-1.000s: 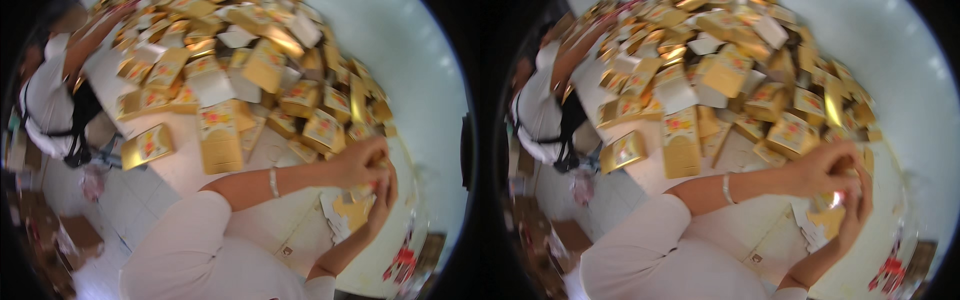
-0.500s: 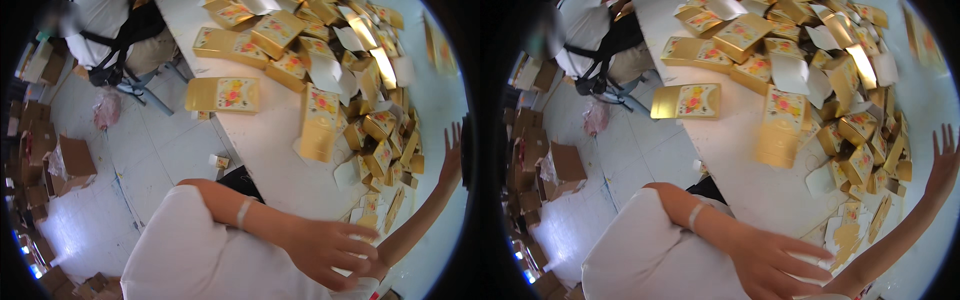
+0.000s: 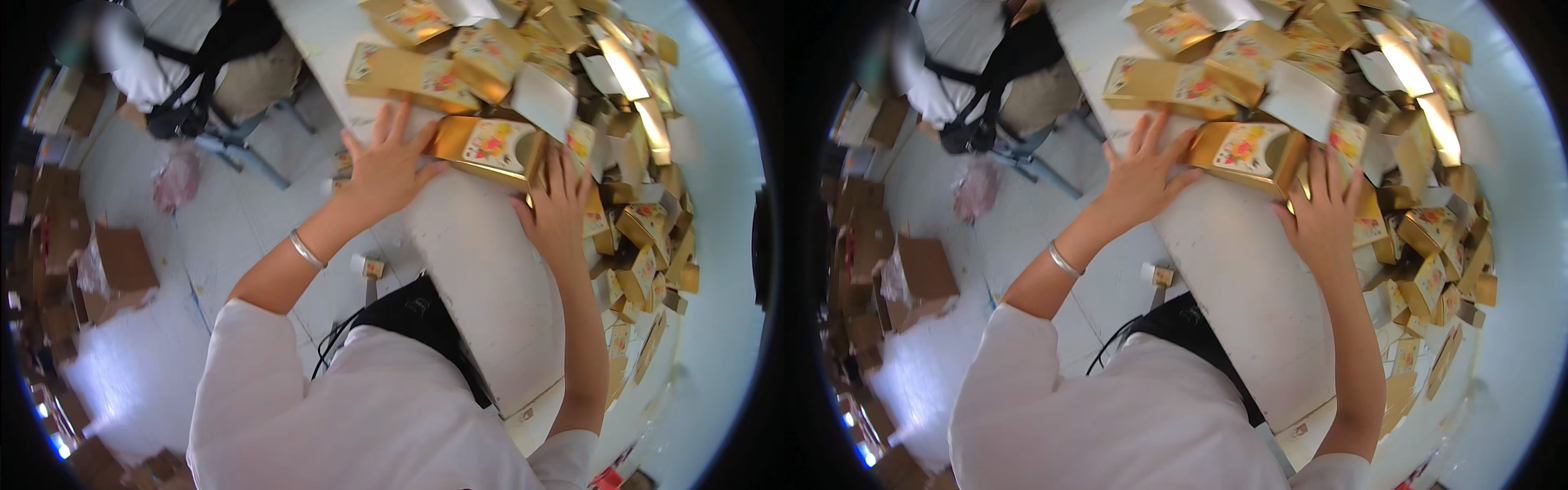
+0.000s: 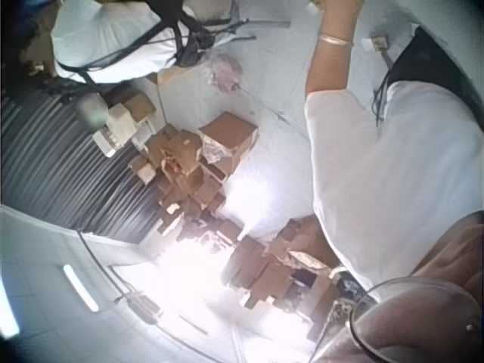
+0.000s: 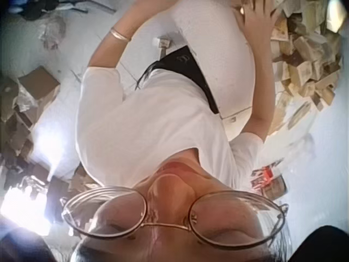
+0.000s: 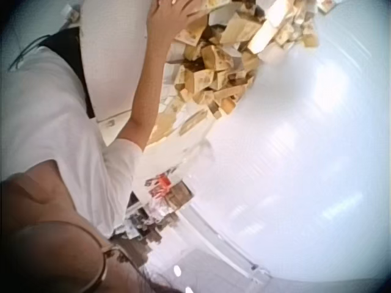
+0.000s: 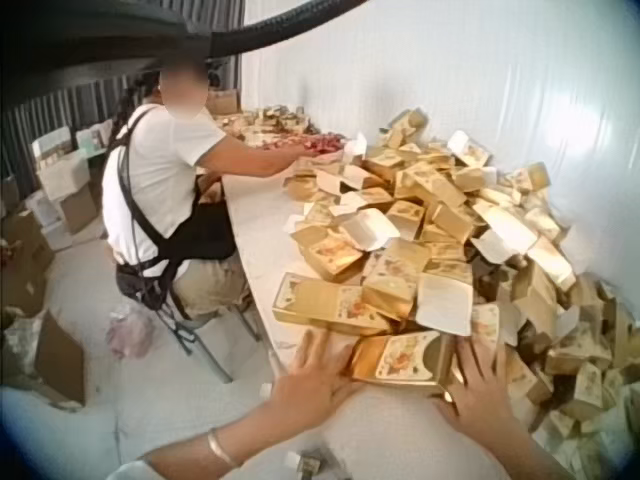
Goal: The person assembles small gold-colored boxes by hand at a table. They pick up flat printed pieces, fold them into box shapes, and place the finished boxes into a growing pile. Another person works nearby at the same table.
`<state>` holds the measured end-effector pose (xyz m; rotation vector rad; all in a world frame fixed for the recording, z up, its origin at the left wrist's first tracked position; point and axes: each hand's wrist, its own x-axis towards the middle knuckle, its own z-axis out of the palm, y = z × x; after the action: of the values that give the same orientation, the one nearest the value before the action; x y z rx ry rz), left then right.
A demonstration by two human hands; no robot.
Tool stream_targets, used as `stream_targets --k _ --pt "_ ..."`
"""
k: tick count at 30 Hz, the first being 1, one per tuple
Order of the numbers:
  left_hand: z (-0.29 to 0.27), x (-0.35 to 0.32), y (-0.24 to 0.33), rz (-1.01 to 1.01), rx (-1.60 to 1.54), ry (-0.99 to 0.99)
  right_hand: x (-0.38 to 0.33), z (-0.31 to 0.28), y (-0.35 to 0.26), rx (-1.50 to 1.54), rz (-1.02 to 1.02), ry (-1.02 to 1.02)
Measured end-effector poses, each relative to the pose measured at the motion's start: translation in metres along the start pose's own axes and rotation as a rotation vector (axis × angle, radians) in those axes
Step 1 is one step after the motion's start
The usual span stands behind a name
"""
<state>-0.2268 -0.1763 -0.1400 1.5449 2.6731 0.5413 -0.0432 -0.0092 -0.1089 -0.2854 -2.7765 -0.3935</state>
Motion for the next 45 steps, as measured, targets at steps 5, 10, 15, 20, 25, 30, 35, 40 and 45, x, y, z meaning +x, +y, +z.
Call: stream_targets --k 5,10,15,20,25,30,35,40,45 --pt "-0.027 0.015 0.016 -0.014 0.063 -0.144 0.037 0.026 0.042 0.04 0.074 -0.036" --pt "-0.057 0.031 0.003 0.007 -0.061 0.359 0.035 -0.011 0.049 0.188 0.102 -0.054" --pt "-0.017 0.096 -0.083 -0.138 -0.507 0.46 -0.013 -0.052 0.029 0.156 0.214 0.078" --pt "-0.001 0.119 -0.014 0.042 -0.216 0.293 -0.072 -0.024 0.054 0.008 0.481 0.003" --pt "0.045 0.17 0.0 0.188 -0.044 0.372 -0.07 0.014 0.093 -0.031 0.508 0.042" --pt "0.075 0.233 -0.055 0.323 -0.102 0.334 -0.054 0.045 0.132 0.359 0.399 0.122" --pt "0.046 0.24 -0.033 0.468 -0.242 0.026 -0.078 -0.042 0.095 0.184 0.34 0.116" --pt "0.018 0.211 -0.023 0.328 -0.295 -0.092 -0.202 -0.099 0.096 0.161 0.773 0.689" --pt "-0.003 0.205 -0.028 0.254 -0.178 0.144 -0.311 -0.08 0.09 -0.067 1.185 0.279"
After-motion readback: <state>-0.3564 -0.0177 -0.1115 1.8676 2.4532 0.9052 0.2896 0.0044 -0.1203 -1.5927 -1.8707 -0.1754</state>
